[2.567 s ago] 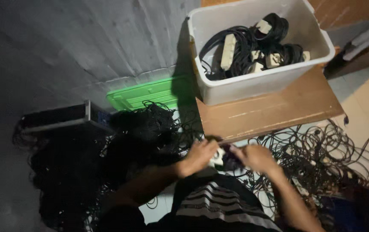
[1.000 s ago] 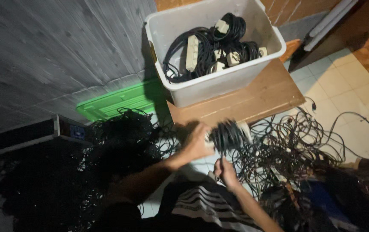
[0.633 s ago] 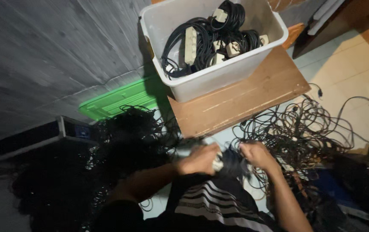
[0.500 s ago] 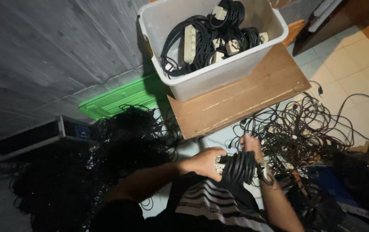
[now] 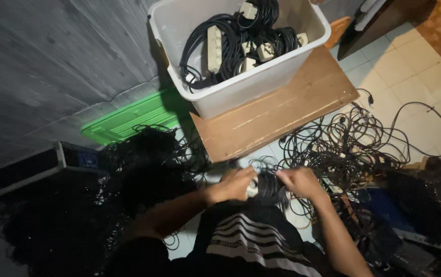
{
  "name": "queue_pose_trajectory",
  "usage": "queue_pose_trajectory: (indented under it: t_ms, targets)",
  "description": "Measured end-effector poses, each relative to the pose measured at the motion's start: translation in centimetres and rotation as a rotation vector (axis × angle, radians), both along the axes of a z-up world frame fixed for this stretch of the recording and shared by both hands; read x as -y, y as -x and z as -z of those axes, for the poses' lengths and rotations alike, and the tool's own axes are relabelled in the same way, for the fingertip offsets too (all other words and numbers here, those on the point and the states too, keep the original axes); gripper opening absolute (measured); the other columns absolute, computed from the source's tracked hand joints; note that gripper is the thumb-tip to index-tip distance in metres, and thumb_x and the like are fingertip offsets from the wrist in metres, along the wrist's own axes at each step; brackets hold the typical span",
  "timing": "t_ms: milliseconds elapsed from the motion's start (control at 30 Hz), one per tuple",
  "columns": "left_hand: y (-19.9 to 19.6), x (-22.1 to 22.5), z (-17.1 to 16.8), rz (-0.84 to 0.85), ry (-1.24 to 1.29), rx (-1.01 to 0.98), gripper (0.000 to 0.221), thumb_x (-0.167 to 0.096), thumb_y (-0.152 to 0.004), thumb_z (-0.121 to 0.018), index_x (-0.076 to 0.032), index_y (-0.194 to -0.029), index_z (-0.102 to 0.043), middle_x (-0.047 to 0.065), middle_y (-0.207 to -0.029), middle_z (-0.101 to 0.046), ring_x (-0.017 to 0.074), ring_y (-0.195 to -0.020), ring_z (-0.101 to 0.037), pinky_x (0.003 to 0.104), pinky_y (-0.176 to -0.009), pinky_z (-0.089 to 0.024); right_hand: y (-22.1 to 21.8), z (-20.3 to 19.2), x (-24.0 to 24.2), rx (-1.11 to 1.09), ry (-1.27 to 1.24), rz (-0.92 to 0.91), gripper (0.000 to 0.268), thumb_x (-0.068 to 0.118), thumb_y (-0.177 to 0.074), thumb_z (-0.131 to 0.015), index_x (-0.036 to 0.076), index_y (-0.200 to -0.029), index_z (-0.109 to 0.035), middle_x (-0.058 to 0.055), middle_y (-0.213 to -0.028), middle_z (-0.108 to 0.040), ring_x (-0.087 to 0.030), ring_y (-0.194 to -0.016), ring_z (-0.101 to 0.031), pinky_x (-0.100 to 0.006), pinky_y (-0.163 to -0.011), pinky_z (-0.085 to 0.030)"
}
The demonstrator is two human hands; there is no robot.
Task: The person picks up black power cables from a pile on the floor, winds them into coils by hand, and places the coiled cables into a white plastic storage bin containing several power strips.
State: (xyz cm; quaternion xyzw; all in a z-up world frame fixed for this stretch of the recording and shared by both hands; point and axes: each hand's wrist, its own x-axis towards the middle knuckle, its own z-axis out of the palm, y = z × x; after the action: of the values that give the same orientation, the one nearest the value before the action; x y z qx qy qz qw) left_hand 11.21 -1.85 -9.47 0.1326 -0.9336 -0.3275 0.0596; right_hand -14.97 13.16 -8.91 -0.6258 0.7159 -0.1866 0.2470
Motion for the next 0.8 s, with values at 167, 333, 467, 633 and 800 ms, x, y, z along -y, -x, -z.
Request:
queue_pose_trajectory:
  t_ms: [167,333,467,633,800]
  targets:
    - [-0.3,-0.8,-2.5,0.058,-0.353,-0.320,0.073,-0.027,-0.056,-0.090,0.000,-0.115,-0.056,0.017,-0.118,-0.058,0.0365,-0.111,-0.063,0.043,-0.096,-0.052,-0.8,8.3,0.2,0.649,0.136,0.471,0.041,0.043,-0.101,-0.050,0.009,-0.094,-0.072,-0.018,-0.075,-0.071,-0.034,-0.071,-0.070,-0.047,-0.067,-0.053]
    - [1.7,1.2,-4.3,-0.457,-0.337,-0.517,0.061,-0.021,-0.062,-0.087,-0.004,-0.114,-0.061,0.013,-0.110,-0.062,0.0340,-0.102,-0.066,0.043,-0.091,-0.054,-9.1,8.1,-3.0,0.700,-0.066,0.315,0.039,0.042,-0.102,-0.048,0.010,-0.101,-0.070,-0.017,-0.074,-0.070,-0.034,-0.071,-0.069,-0.047,-0.069,-0.053]
    - [1.3,1.0,-2.9,-0.560,-0.071,-0.340,0.057,-0.017,-0.065,-0.085,-0.006,-0.116,-0.063,0.015,-0.112,-0.062,0.0369,-0.099,-0.066,0.045,-0.083,-0.055,-6.7,-1.6,-4.0,-0.012,-0.324,0.157,0.038,0.041,-0.103,-0.047,0.010,-0.107,-0.069,-0.016,-0.073,-0.070,-0.035,-0.071,-0.069,-0.047,-0.071,-0.053]
    - [-0.7,0.2,-1.5,-0.045,-0.173,-0.119,0.054,-0.022,-0.059,-0.087,-0.003,-0.105,-0.066,0.018,-0.106,-0.064,0.0399,-0.096,-0.066,0.047,-0.082,-0.054,-2.9,-7.3,-0.6,-0.382,0.100,-0.297,0.050,0.046,-0.094,-0.058,0.008,-0.064,-0.069,-0.013,-0.064,-0.068,-0.035,-0.065,-0.063,-0.045,-0.070,-0.053]
    - [-0.5,3.1,-1.6,0.287,-0.298,-0.042,0.052,-0.024,-0.052,-0.087,-0.003,-0.096,-0.071,0.018,-0.098,-0.068,0.0375,-0.092,-0.066,0.045,-0.081,-0.054,-3.0,-7.2,2.9,-0.286,0.619,-0.462,0.045,0.043,-0.097,-0.059,0.011,-0.065,-0.062,-0.007,-0.060,-0.059,-0.027,-0.061,-0.059,-0.043,-0.075,-0.052]
